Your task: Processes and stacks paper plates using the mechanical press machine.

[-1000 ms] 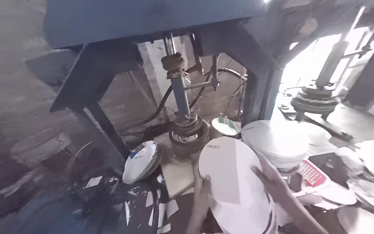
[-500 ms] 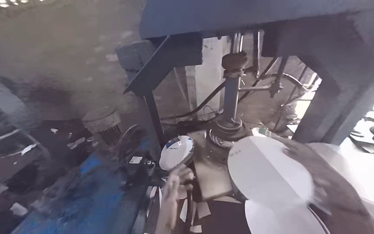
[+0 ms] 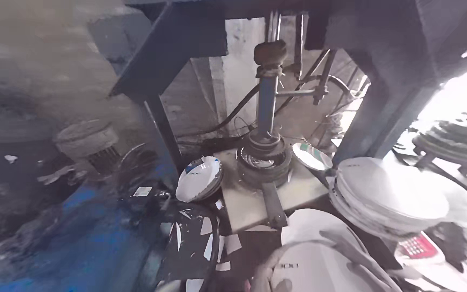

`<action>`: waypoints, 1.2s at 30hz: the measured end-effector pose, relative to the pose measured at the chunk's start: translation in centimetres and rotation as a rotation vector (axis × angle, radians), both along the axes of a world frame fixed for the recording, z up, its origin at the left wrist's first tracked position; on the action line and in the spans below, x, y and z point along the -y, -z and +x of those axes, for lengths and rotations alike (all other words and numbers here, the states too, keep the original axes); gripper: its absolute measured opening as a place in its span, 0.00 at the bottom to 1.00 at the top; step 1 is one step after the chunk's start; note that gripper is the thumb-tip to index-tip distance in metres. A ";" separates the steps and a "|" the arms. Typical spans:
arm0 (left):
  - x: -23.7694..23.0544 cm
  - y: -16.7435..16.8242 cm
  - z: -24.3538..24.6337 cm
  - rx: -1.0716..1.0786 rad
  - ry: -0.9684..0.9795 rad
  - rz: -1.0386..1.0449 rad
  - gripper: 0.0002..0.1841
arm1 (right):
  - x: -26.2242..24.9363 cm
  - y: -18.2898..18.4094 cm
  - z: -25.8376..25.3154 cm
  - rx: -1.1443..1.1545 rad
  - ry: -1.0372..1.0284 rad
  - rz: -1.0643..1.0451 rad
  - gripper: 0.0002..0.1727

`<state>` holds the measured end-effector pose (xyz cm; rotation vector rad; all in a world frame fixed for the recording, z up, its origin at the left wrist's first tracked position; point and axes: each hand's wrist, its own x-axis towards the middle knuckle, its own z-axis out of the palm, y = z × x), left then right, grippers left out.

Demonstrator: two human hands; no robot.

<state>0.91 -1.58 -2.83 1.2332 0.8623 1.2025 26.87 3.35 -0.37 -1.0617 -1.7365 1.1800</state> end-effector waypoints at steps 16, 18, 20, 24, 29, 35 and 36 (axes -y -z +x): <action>1.9 -0.8 -0.3 0.175 -0.157 -0.040 0.30 | -1.8 -3.5 0.9 0.252 -0.352 0.030 0.25; 1.8 -0.6 -0.6 0.262 -0.165 -0.024 0.35 | -2.2 -4.0 0.3 0.214 -0.059 0.083 0.21; 2.2 -0.5 0.4 0.216 -0.169 -0.042 0.41 | -3.0 -3.5 -1.1 0.129 0.143 0.196 0.22; 2.1 -0.8 1.5 0.114 -0.374 -0.015 0.43 | -3.9 -0.6 -4.1 -0.045 0.284 0.390 0.22; 0.8 -1.8 -0.6 0.085 -0.478 0.058 0.38 | -3.3 -0.8 -3.7 -0.058 0.127 0.083 0.24; -2.2 -1.8 -1.9 -0.224 -0.460 0.320 0.37 | -5.5 -2.9 -3.4 -0.088 0.146 0.191 0.25; -2.9 -2.0 -2.6 -0.259 -0.473 0.387 0.37 | -6.4 -3.3 -3.3 -0.115 0.179 0.215 0.24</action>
